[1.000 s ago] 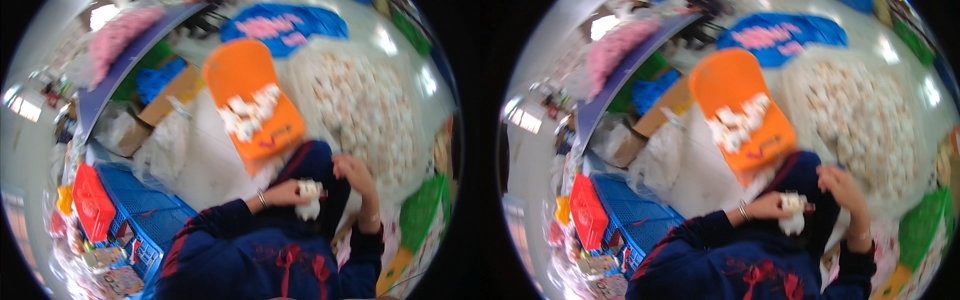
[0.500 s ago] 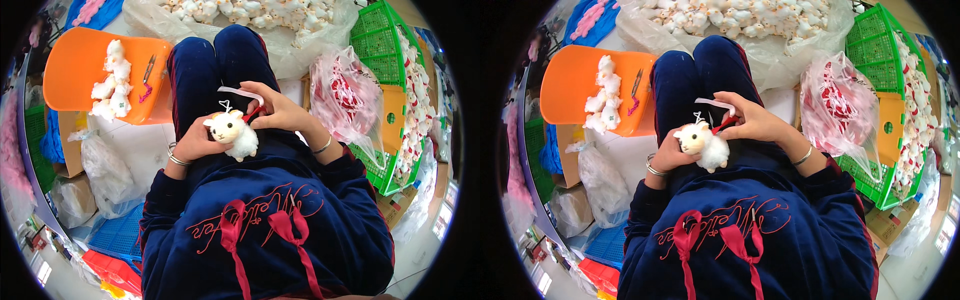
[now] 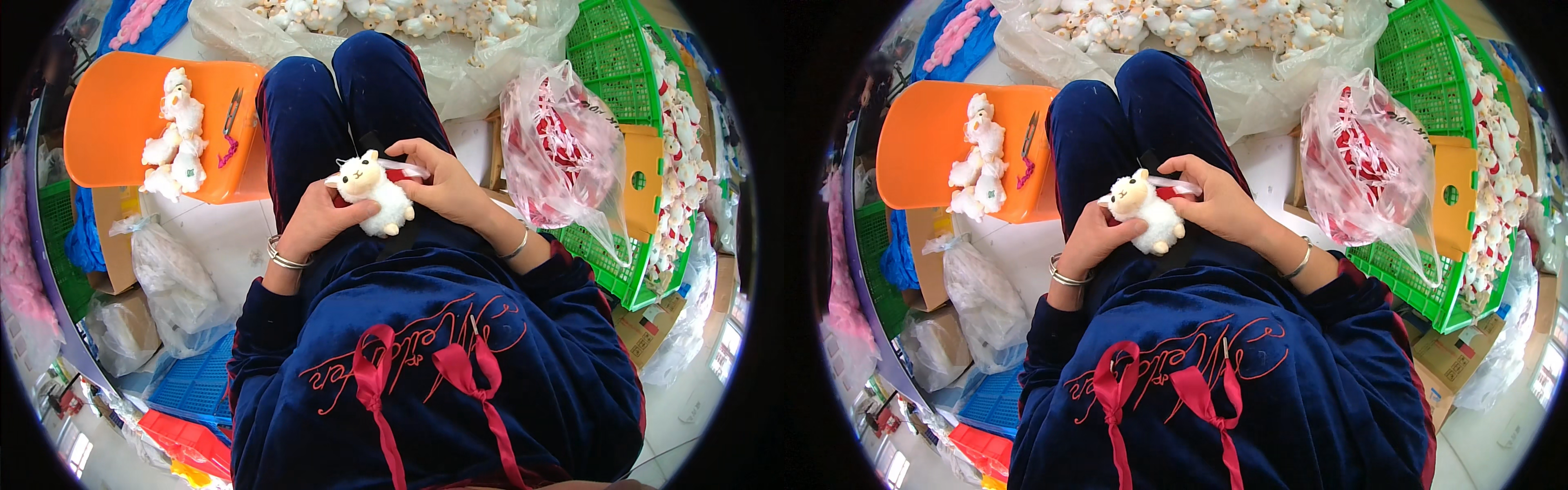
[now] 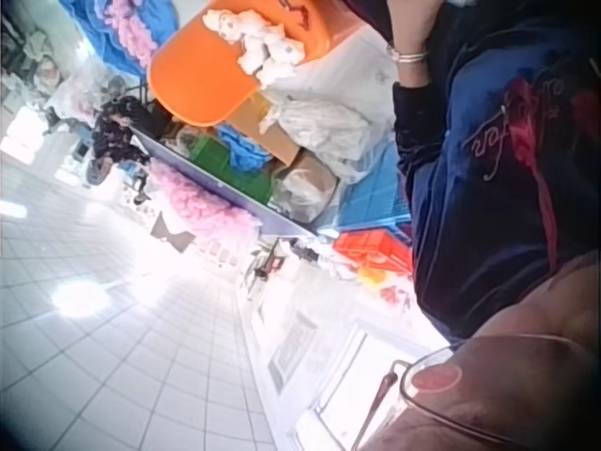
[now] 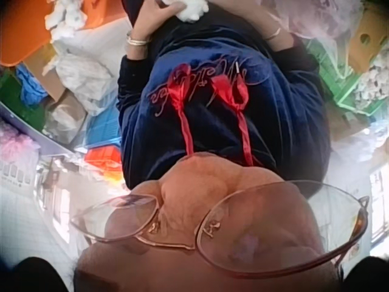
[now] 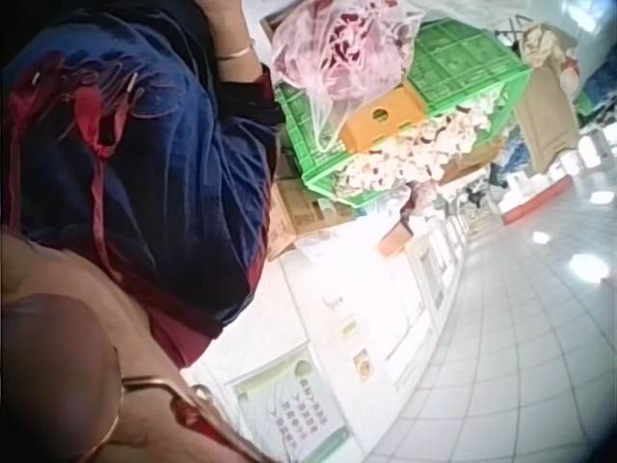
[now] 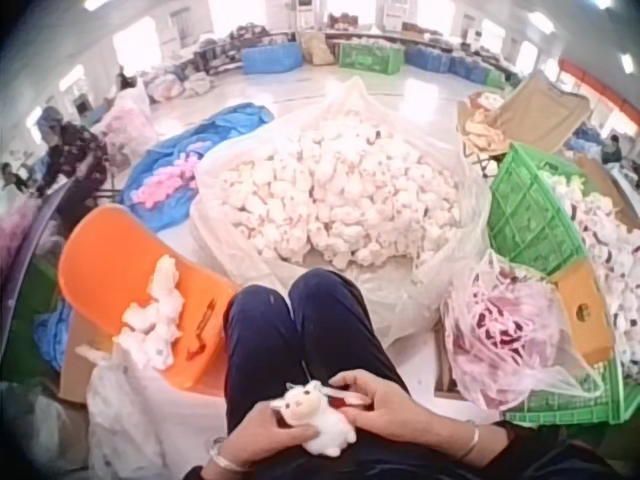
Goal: The person ties red ribbons around the necks of small white stuffed animals. They pick up each toy, wrap the ribbon, and tie a knot while seated in a workshop area with many similar toys nearby.
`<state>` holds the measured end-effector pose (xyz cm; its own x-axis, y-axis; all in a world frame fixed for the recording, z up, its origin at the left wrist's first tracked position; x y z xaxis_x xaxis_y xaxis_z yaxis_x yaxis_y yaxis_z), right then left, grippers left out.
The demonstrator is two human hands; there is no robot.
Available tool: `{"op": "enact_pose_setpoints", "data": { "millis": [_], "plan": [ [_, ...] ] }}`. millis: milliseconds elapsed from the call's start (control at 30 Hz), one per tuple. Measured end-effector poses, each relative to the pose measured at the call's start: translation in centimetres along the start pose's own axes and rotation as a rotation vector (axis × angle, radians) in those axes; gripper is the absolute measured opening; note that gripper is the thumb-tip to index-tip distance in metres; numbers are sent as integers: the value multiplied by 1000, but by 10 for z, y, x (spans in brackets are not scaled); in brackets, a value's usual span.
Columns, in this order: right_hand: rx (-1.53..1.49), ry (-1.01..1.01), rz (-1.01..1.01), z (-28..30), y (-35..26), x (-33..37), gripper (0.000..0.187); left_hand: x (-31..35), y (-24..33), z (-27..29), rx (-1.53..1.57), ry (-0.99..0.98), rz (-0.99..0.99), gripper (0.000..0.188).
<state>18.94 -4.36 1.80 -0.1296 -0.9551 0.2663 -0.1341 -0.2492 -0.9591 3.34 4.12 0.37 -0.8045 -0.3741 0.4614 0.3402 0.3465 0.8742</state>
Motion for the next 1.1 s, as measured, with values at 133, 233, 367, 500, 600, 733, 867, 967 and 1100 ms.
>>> {"op": "enact_pose_setpoints", "data": {
  "millis": [133, 233, 367, 500, 600, 733, 867, 967, 1100],
  "plan": [
    [244, -34, -100, 4, 4, 1, 25, 0, 4, 1, -12, 33, -33, 44],
    [397, -5, 8, 6, -10, 1, 11, 0, 8, 1, -22, 36, -55, 44],
    [464, 35, 253, -2, -36, 3, 8, -2, 8, 5, -75, 73, -53, 44],
    [587, 40, 400, -6, -34, 7, 4, -2, 7, 5, -238, 98, -30, 42],
    [685, -237, 265, -16, -15, 15, 11, -2, 5, -1, -378, 42, 0, 43],
    [664, -280, 196, -9, -4, 21, 10, 5, 14, -10, -325, 42, 11, 41],
    [570, -37, 215, 0, -11, 13, 9, 7, 11, 2, -301, 145, -119, 42],
    [442, 52, 156, 2, -16, 4, 8, 9, 20, 2, -382, 155, -177, 44],
    [526, -65, 288, -7, -29, 5, 3, 4, 4, 3, -396, 106, -85, 46]
  ]
}}
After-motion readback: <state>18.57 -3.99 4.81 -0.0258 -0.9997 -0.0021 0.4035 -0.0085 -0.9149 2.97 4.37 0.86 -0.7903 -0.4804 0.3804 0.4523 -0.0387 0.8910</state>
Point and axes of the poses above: each hand's wrist, its own x-axis away from the middle knuckle, its own z-axis out of the back of the hand, y = z × x, the point moved 8 cm from there along -x, towards the middle knuckle, and after that the axes turned 1 degree about -x, right-handed, at the moved point
